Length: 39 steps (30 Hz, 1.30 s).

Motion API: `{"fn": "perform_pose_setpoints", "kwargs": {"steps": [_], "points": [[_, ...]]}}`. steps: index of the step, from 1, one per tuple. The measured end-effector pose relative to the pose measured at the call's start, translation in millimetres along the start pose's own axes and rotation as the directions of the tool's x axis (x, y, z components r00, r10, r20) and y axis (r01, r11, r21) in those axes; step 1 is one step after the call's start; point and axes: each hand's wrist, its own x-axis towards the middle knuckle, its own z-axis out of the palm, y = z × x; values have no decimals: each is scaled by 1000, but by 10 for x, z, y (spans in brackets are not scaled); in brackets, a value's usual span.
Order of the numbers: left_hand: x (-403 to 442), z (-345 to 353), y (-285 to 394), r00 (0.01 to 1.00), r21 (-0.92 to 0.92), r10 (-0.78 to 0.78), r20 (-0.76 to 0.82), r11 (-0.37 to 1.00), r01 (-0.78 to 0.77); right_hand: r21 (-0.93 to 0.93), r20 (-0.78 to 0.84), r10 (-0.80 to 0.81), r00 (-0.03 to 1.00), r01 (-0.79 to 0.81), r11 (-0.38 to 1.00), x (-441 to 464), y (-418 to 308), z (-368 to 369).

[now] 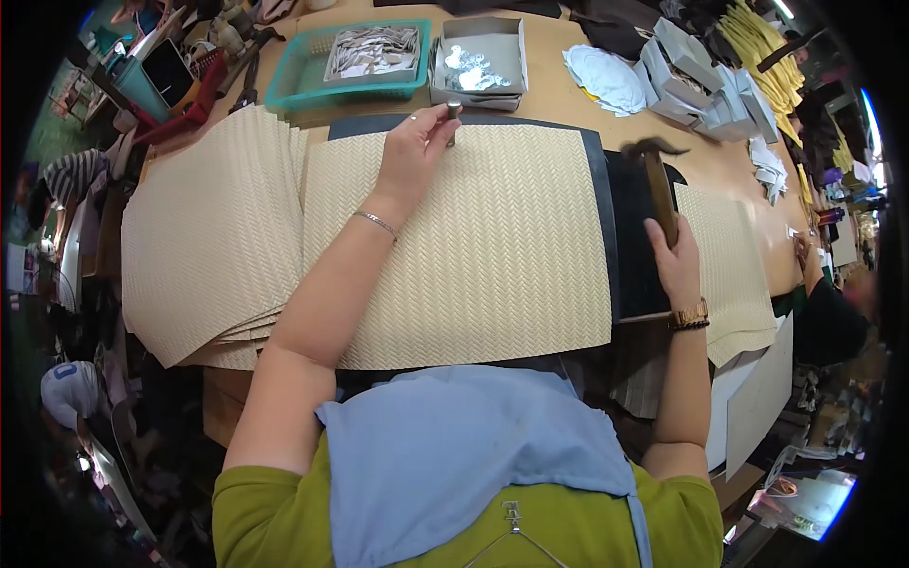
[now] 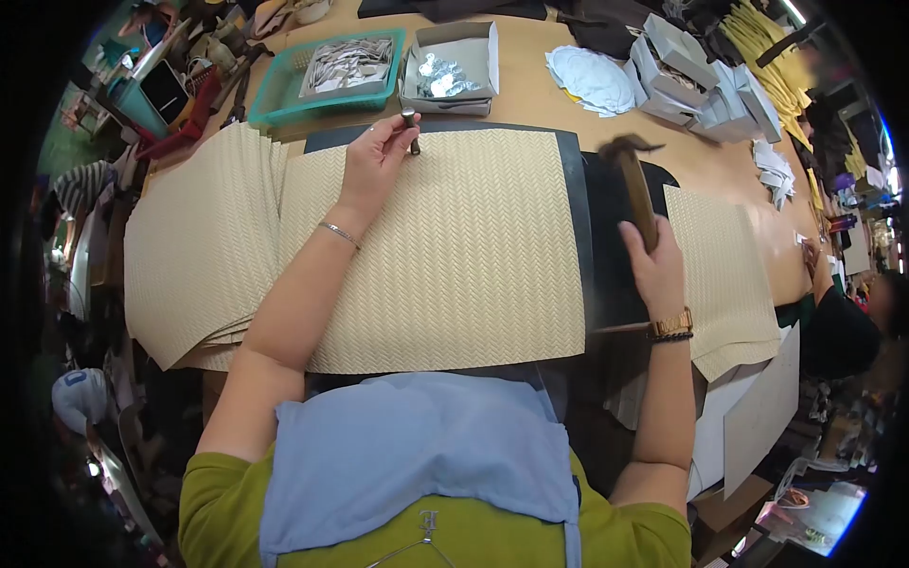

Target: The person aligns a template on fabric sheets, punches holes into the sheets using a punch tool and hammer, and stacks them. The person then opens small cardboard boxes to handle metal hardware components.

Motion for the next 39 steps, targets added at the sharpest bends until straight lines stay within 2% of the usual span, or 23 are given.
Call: {"fn": "perform_pose_setpoints", "kwargs": {"steps": [4, 6, 10, 20, 23, 26, 29, 32, 35, 38, 39], "points": [[15, -18, 19, 999, -54, -21, -32, 998, 19, 373, 155, -18, 988, -42, 927, 116, -612, 82], [20, -21, -1, 999, -73, -16, -30, 997, 14, 399, 164, -83, 983, 11, 917, 115, -849, 168], [21, -32, -37, 1000, -74, 5, -17, 997, -6, 380, 236, -167, 957, 67, 923, 166, -1083, 292], [19, -32, 10, 1000, -24, 6, -2, 1000, -6, 401, 249, -157, 956, 46, 915, 279, -1176, 432], [29, -35, 6, 999, 16, 53, 4, 998, -53, 419, 259, -157, 953, 36, 907, 313, -1237, 447], [33, -7, -26, 1000, 2, 2, -9, 1000, -2, 384, 280, -202, 938, 84, 919, 364, -1350, 438], [34, 4, -46, 999, 26, 40, -9, 999, -40, 346, 339, -252, 906, 129, 929, 423, -1515, 375], [26, -33, 57, 999, 163, 27, 20, 986, -30, 288, 357, -357, 863, 262, 921, 495, -1557, 358], [26, 13, -20, 997, 93, 77, -29, 993, -74, 213, 300, -434, 850, 383, 899, 626, -1606, 237], [30, 14, -52, 999, 43, 46, -12, 998, -45, 533, 55, -474, 879, 375, 758, 710, -1766, 177], [6, 17, -31, 1000, 41, 30, -8, 999, -29, 705, 29, -486, 873, 327, 629, 714, -1810, 171]]}}
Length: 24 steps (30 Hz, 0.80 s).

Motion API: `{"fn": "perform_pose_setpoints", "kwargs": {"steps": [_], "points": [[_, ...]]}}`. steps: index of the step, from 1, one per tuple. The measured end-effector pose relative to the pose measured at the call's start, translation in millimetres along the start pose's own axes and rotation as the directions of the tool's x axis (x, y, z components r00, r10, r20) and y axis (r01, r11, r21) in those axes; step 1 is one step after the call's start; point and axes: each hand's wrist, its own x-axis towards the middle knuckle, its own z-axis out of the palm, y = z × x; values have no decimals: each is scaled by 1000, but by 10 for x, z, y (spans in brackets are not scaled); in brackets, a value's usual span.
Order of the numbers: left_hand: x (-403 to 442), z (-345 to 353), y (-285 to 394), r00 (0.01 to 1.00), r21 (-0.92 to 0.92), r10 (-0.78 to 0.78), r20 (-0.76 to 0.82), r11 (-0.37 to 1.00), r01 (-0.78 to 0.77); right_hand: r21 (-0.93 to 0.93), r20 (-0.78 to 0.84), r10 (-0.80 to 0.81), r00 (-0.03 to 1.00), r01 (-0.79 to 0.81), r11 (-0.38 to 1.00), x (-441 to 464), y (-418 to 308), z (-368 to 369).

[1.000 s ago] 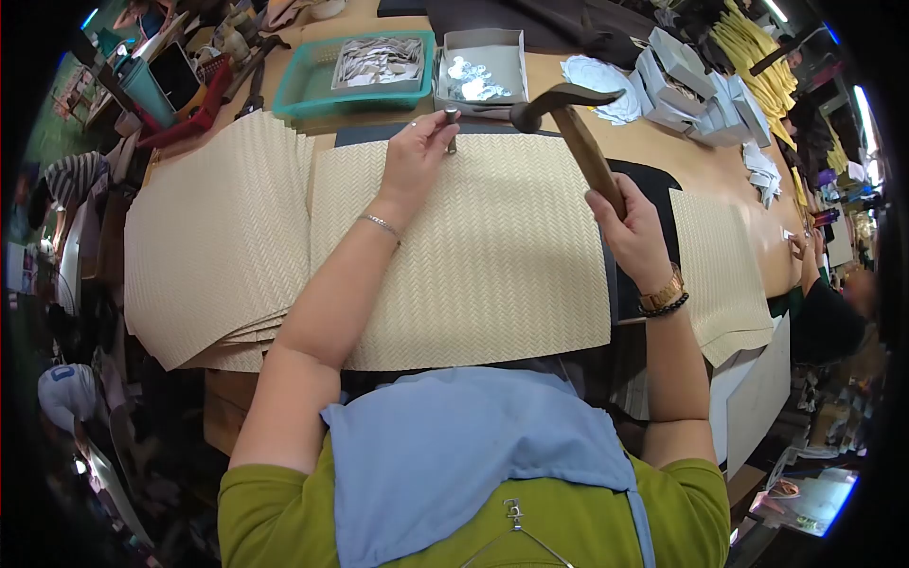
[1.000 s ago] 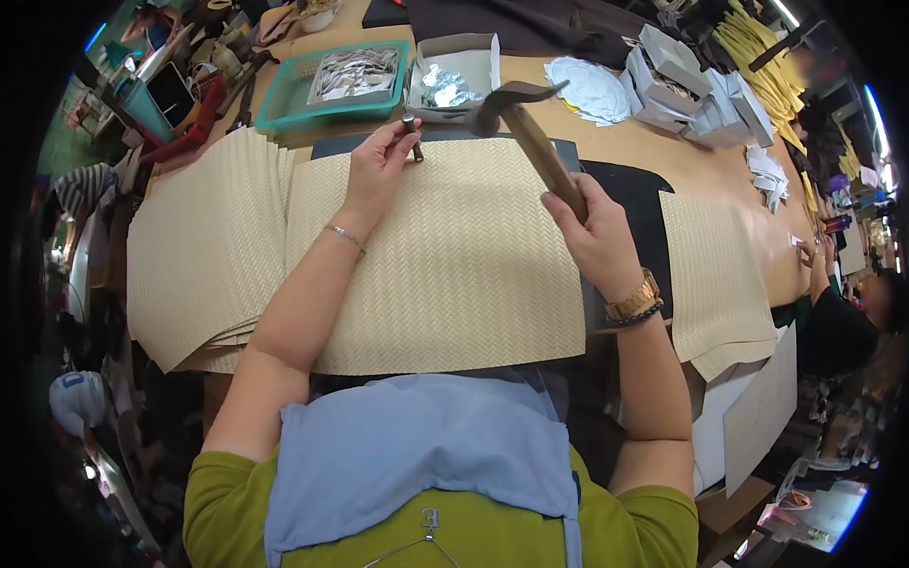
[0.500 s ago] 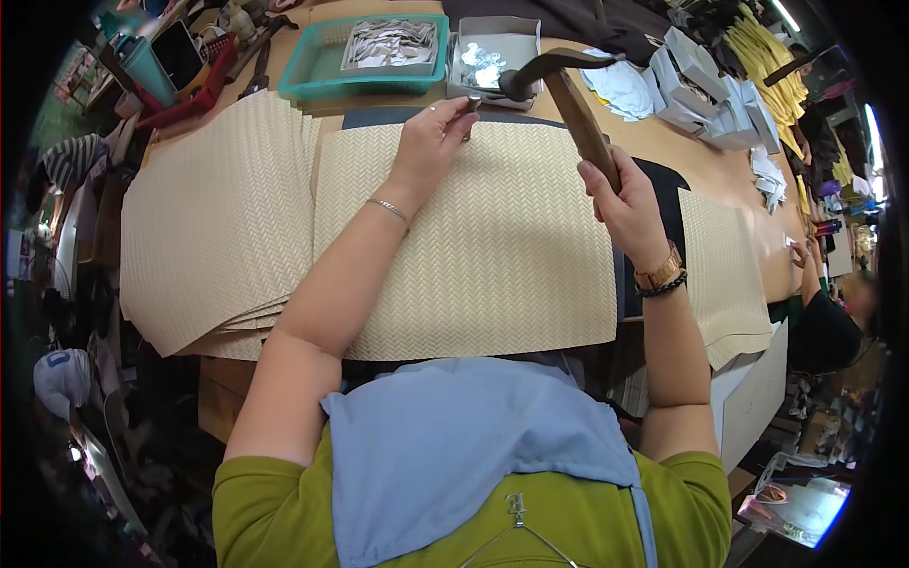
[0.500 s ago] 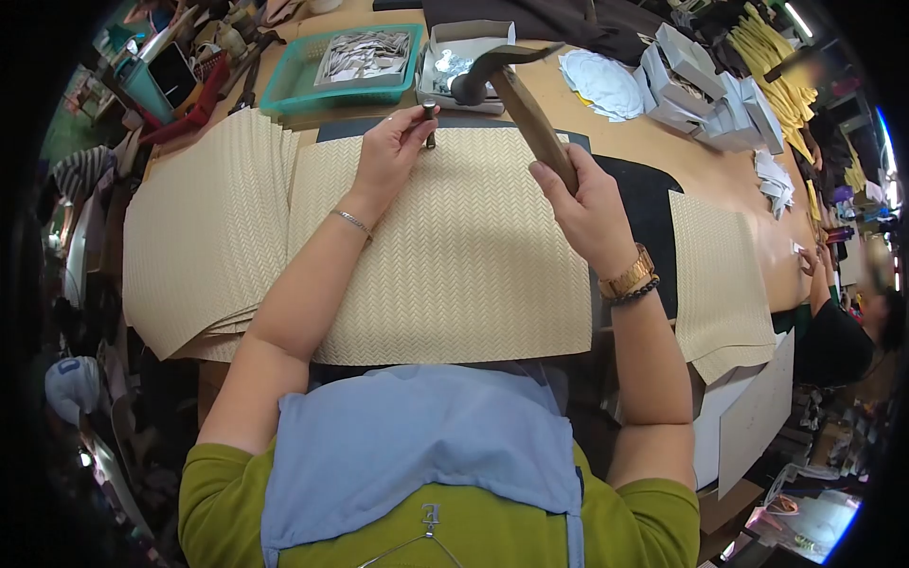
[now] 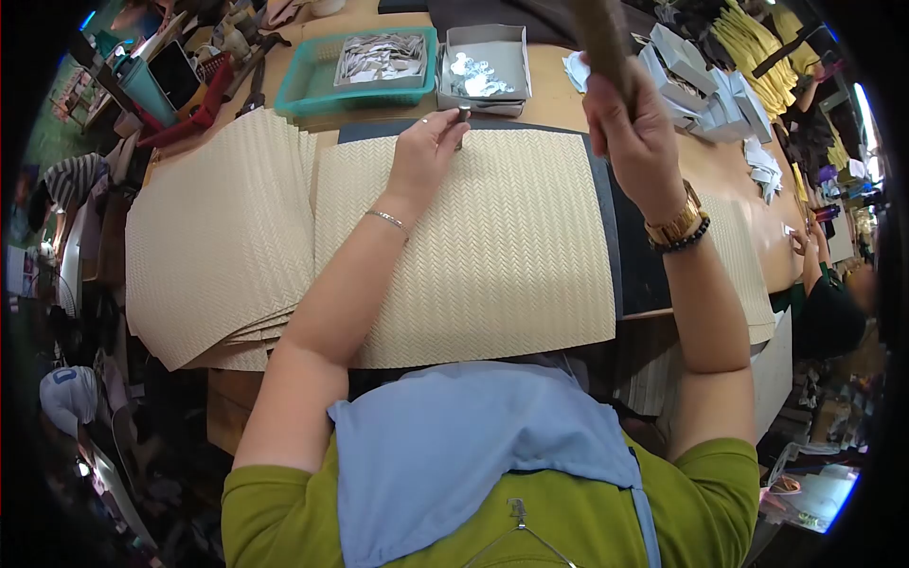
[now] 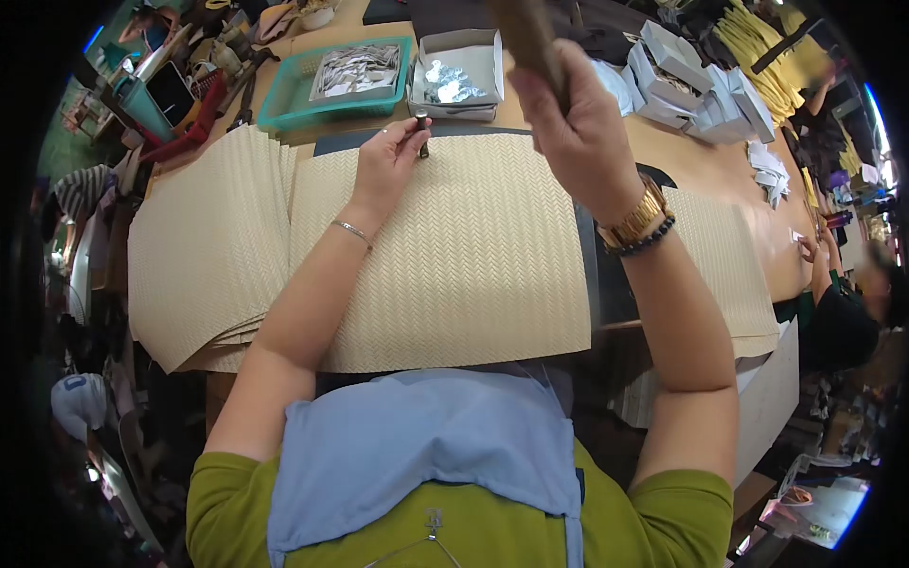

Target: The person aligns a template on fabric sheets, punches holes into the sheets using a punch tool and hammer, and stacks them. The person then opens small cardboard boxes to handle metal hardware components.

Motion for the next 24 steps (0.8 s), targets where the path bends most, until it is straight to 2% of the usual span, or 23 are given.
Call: {"fn": "perform_pose_setpoints", "kwargs": {"steps": [3, 4, 5, 7, 10, 11, 13, 14, 16, 17, 18, 19, 20, 21, 22, 23, 24], "points": [[28, -19, 56, 999, 13, -34, 6, 999, 34, -90, -50, 100, 994, -104, 991, -99, 198, 126], [34, -10, 28, 999, 25, -46, 3, 999, 46, -468, 108, -145, 984, 179, 865, -102, 298, 237], [32, -1, 0, 998, 38, -58, 5, 998, 58, -616, 199, 363, 910, -171, 769, -216, 280, 239], [33, -2, 33, 998, 21, -57, 40, 998, 56, -592, 190, 483, 855, -293, 751, -174, 117, 150], [20, 2, 28, 993, -98, -101, 55, 990, 106, -482, 55, 421, 906, -345, 805, -417, 292, -25], [23, 4, 10, 991, -154, -124, 49, 979, 130, -503, -44, 375, 926, -345, 792, -555, 391, -99], [68, -15, -51, 993, -376, -67, -102, 926, 24, -543, -230, 262, 937, -347, 765, -886, 574, -297], [88, -45, -84, 983, -470, -48, -178, 882, -42, -638, -288, 248, 925, -378, 671, -1030, 607, -405], [141, -321, 17, 960, -639, -127, -250, 766, -65, -752, -371, 218, 903, -430, 499, -1370, 766, -645], [125, -489, 219, 886, -653, -359, -295, 752, 88, -784, -395, 205, 896, -445, 432, -1529, 852, -757], [44, -760, 221, 908, -406, -331, -256, 889, 210, -816, -384, 208, 900, -436, 380, -1643, 842, -820], [-36, -1031, 223, 928, -114, -302, -217, 952, 283, -821, -357, 217, 909, -416, 391, -1763, 900, -956], [-187, -1203, 303, 951, 268, -238, -195, 920, 285, -824, -331, 224, 917, -397, 405, -1892, 1009, -1139], [-339, -1379, 335, 919, 488, -360, -159, 781, 390, -824, -307, 232, 923, -380, 420, -2022, 1108, -1330], [-498, -1514, 372, 864, 681, -480, -154, 581, 445, -846, -334, 202, 921, -387, 366, -2141, 1181, -1527], [-679, -1580, 380, 851, 677, -507, -137, 579, 454, -863, -359, 171, 917, -396, 312, -2261, 1250, -1702], [-819, -1615, 385, 838, 672, -532, -120, 578, 463, -877, -387, 241, 890, -436, 203, -2372, 1312, -1832]]}}
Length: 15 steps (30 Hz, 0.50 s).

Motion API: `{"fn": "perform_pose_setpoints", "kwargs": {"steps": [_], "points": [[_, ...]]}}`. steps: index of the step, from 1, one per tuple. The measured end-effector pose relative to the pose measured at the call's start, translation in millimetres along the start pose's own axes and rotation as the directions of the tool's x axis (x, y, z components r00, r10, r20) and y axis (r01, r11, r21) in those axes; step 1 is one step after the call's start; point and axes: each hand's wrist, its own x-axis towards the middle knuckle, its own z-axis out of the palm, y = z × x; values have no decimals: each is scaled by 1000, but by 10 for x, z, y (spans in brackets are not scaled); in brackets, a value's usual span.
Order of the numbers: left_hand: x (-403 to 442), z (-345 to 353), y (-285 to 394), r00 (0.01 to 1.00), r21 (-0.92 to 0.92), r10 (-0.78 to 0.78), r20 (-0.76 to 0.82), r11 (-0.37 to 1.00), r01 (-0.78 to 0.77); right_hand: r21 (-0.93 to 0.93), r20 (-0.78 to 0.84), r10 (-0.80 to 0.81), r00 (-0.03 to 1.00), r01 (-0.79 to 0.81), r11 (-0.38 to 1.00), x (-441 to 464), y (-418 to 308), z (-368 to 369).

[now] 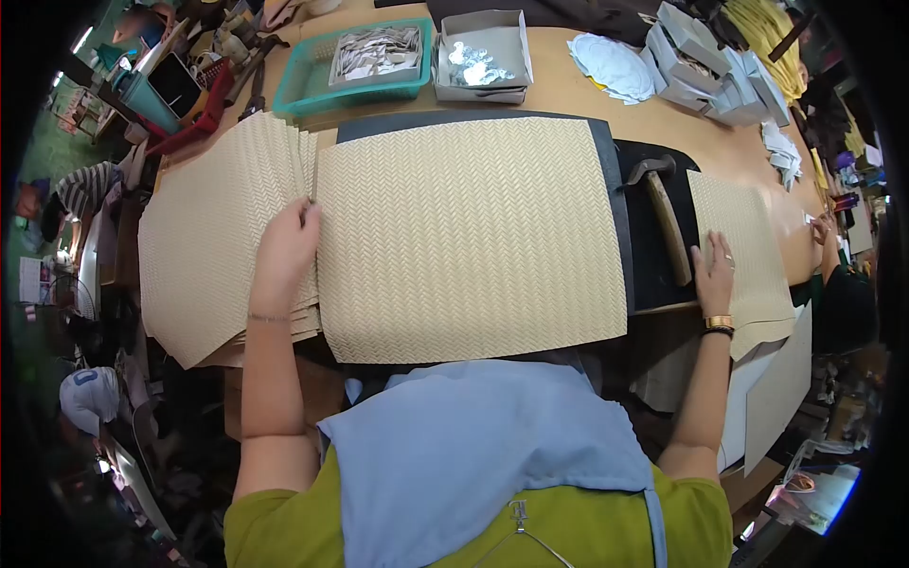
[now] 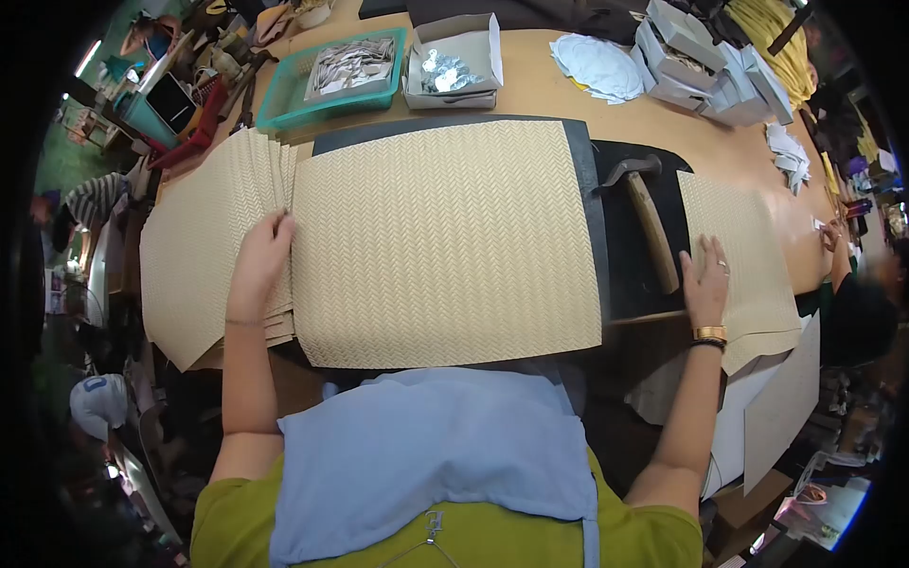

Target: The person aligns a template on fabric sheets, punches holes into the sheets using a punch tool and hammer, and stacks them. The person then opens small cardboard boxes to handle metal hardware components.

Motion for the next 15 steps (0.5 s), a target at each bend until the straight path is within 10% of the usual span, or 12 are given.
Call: {"fn": "perform_pose_setpoints", "kwargs": {"steps": [3, 6, 10, 15], "points": [[-238, -72, 222, 990, -84, -61, 128, 994, 73, -28, 15, 63, 998, -62, 998, -59, 137, 82], [-257, 207, 124, 946, -273, 117, -302, 940, -204, 31, 79, 147, 986, -150, 988, -38, 254, 88], [-159, 75, -19, 998, -523, -54, 45, 849, 70, 135, 48, 227, 973, -231, 964, 19, 349, 151], [70, -899, -468, 906, -382, -90, -414, 920, -83, 292, 35, 290, 956, -287, 912, 314, 835, -2]]}}
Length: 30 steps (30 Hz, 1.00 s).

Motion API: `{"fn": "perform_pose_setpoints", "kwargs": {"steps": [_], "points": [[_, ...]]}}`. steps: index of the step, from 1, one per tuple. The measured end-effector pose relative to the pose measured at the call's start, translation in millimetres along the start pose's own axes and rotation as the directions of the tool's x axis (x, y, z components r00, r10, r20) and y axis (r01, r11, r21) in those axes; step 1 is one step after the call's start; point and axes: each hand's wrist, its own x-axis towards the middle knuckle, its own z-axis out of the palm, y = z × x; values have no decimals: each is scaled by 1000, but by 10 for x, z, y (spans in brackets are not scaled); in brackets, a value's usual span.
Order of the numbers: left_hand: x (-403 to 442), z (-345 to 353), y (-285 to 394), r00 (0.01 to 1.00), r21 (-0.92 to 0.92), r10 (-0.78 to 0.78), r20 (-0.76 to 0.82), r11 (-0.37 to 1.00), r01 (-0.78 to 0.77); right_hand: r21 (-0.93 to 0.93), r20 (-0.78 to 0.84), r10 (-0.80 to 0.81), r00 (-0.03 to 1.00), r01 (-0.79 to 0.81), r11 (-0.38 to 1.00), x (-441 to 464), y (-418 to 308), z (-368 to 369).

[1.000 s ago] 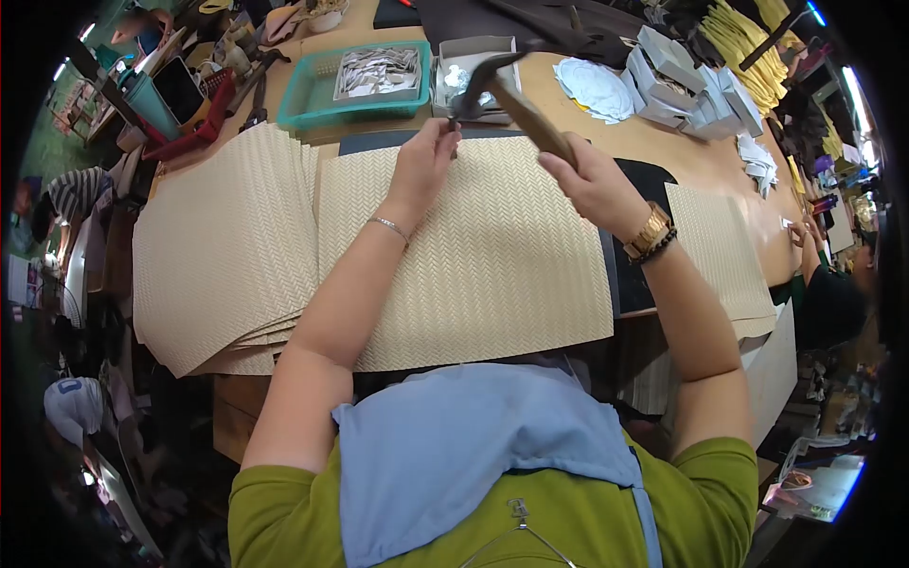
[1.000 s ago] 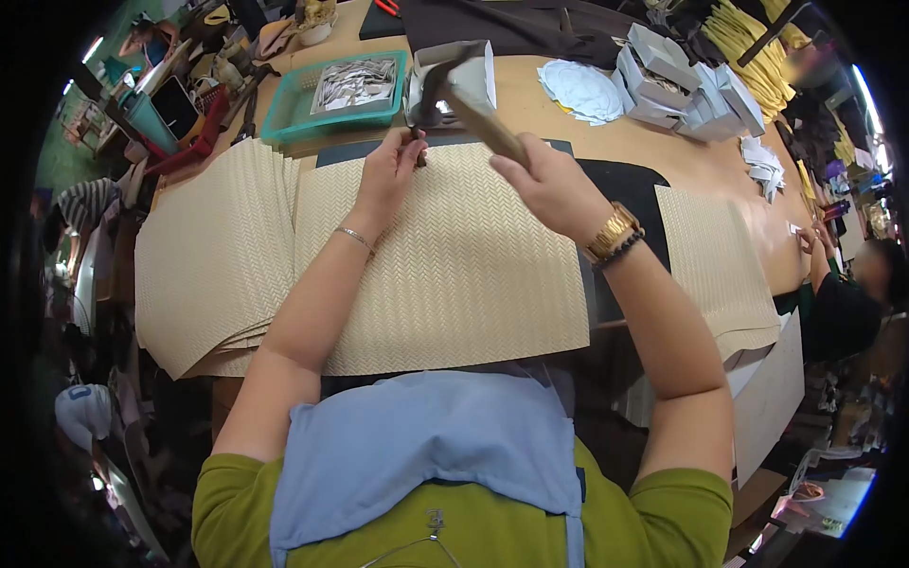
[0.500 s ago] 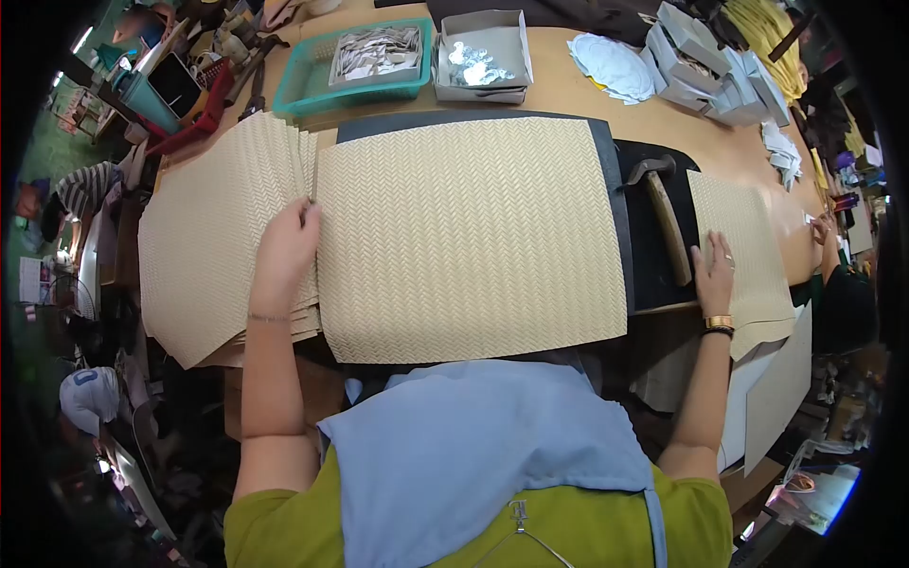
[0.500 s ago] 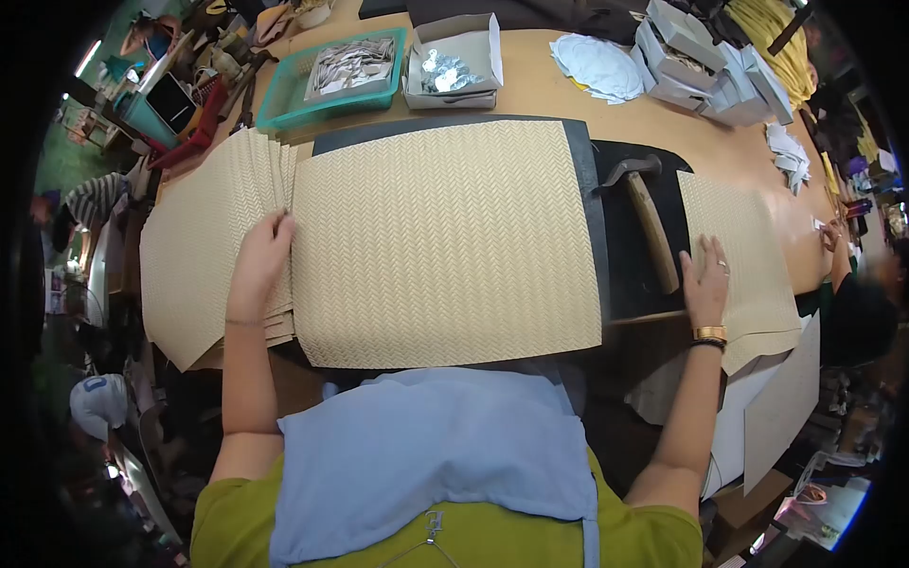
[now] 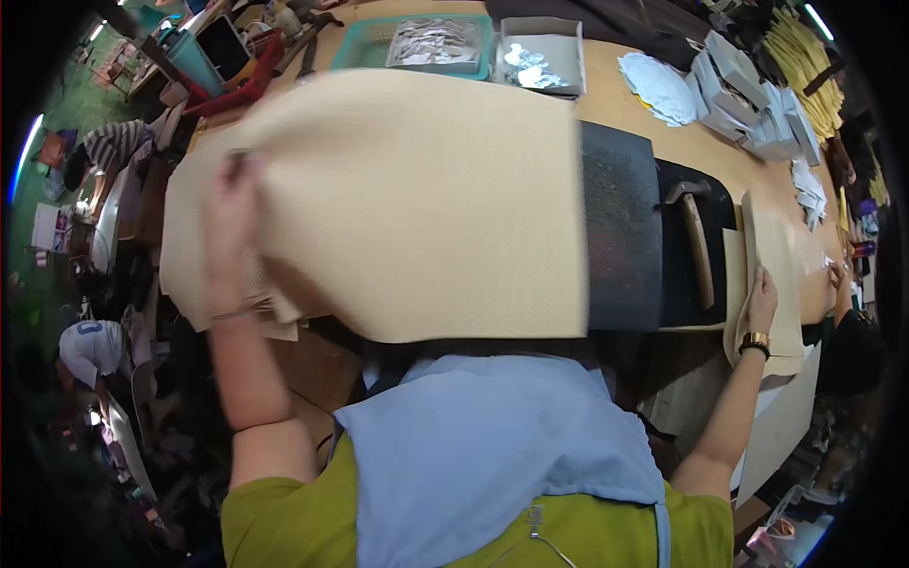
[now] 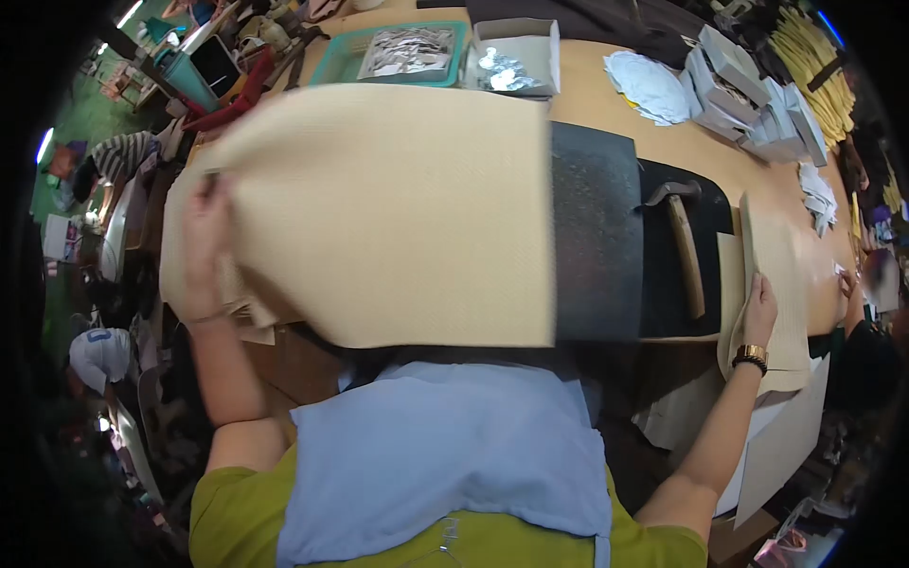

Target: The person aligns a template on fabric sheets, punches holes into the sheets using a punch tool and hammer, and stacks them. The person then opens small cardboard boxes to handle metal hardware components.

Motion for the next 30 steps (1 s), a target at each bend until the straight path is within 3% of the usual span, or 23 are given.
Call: {"fn": "perform_pose_setpoints", "kwargs": {"steps": [1, 3, 4, 6, 8, 9, 10, 11, 13, 14, 16, 17, 18, 20, 21, 23, 24, 25, 28, 30], "points": [[47, -397, 384, 992, 129, 41, 119, 990, -56, -16, 5, -8, 1000, 8, 1000, 54, -112, -162], [585, -1170, -185, 994, 229, 112, 9, 967, -111, 22, -49, -27, 998, 28, 999, -16, -618, -424], [1015, -1720, -769, 944, 342, 326, 44, 883, -321, 106, -16, -82, 997, 83, 991, -59, -879, -499], [1387, -2352, -1180, 880, 645, 473, 50, 657, -390, 319, 28, -135, 990, 119, 940, -208, -1411, -485], [1481, -2196, -1138, 903, 683, 427, 42, 647, -338, 500, 138, -131, 982, 45, 865, -513, -2213, -411], [1482, -2131, -1106, 915, 705, 401, 32, 640, -305, 606, 131, -228, 965, 104, 789, -589, -2421, -213], [1444, -2079, -1058, 927, 729, 374, 17, 630, -268, 739, 243, -229, 943, -28, 673, -704, -2691, -40], [1385, -2036, -983, 937, 755, 349, -3, 616, -227, 703, 307, -245, 920, -46, 709, -853, -2975, 92], [1257, -1932, -796, 952, 803, 303, -48, 578, -143, 890, 241, -463, 853, -4, 456, -1211, -3523, 557], [1144, -1535, -660, 965, 649, 242, -103, 751, -119, 907, 321, -535, 781, -91, 411, -1353, -3715, 743], [713, -724, -319, 994, 336, -42, 100, 942, 6, 751, 660, -553, 510, -419, 510, -1585, -4082, 780], [374, -277, -86, 974, 293, -133, 185, 953, 75, 823, 567, -648, 508, -319, 470, -1654, -4113, 884], [59, 53, -53, 944, 116, -122, 306, 989, 90, 882, 469, -734, 492, -217, 418, -1703, -4107, 992], [-327, 521, -41, 876, 76, -77, 475, 996, 46, 861, 388, -715, 582, 48, 506, -1616, -3914, 930], [-514, 628, 147, 883, 75, -67, 465, 997, 36, 788, 353, -697, 625, 204, 581, -1514, -3745, 857], [-649, 755, 217, 914, 83, -8, 405, 996, -28, 503, 139, -643, 753, 505, 701, -1316, -3291, 803], [-686, 781, 212, 929, 90, 20, 370, 994, -57, 270, 54, -627, 778, 593, 759, -1244, -3060, 733], [-695, 788, 195, 904, 122, -63, 423, 992, 13, 179, 55, -583, 811, 566, 804, -1188, -2813, 717], [-739, 850, 185, 924, 299, 14, 383, 944, -139, 203, 201, -337, 920, 298, 933, -1315, -2621, 528], [-749, 836, 251, 914, 361, -31, 404, 924, -128, 289, 237, -266, 934, 193, 938, -1356, -2586, 525]]}}
